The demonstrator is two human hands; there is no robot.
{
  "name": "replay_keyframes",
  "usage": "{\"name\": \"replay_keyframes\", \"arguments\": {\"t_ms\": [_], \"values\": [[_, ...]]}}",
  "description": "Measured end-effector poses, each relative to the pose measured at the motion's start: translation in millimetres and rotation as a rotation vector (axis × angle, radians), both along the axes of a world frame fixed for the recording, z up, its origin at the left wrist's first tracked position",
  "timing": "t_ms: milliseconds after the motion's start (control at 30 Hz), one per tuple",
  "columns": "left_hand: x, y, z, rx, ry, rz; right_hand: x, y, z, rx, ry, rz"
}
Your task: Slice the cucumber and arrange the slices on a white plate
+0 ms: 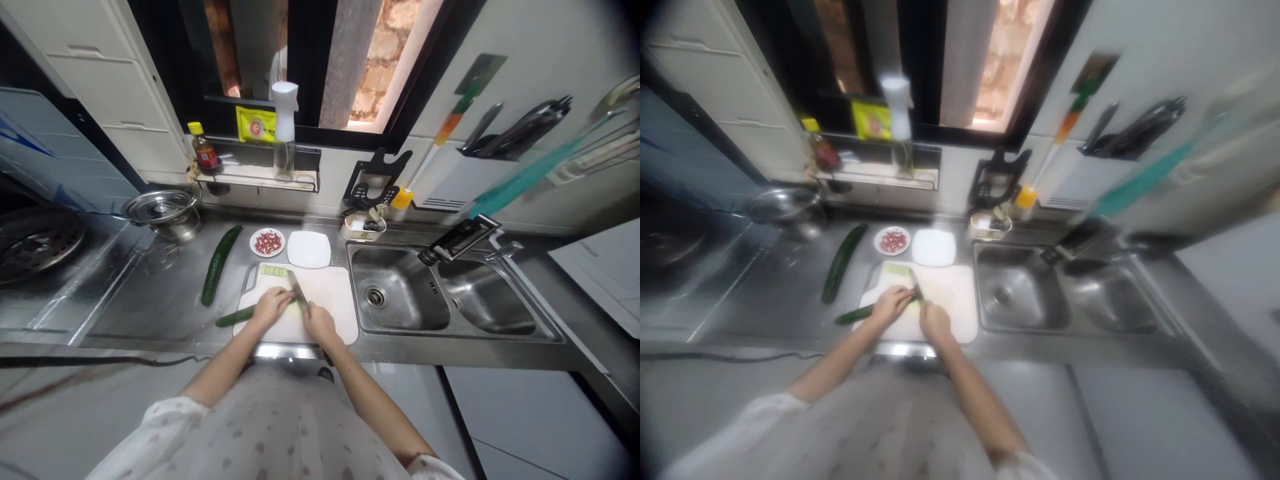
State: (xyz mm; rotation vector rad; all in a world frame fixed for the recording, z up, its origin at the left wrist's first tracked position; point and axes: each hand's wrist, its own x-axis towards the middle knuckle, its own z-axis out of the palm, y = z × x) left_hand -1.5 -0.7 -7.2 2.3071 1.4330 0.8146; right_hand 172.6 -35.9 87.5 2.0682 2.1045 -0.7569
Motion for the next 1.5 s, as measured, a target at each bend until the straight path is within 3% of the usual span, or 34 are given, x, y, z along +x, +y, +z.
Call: {"name": "replay_keyframes", "arguments": {"t_ms": [900, 1267, 1500], "values": [[0, 2, 1.7, -0.031, 0.013, -0.008, -11, 14, -6.4, -0.007, 0.037, 0.004], [0, 2, 1.2, -0.021, 0.005, -0.021, 7, -13, -2.5, -0.083, 0.010, 0.023], [0, 3, 0.5, -0.031, 0.013, -0.022, 3, -6, 2.4, -0.079, 0.018, 0.029]]}}
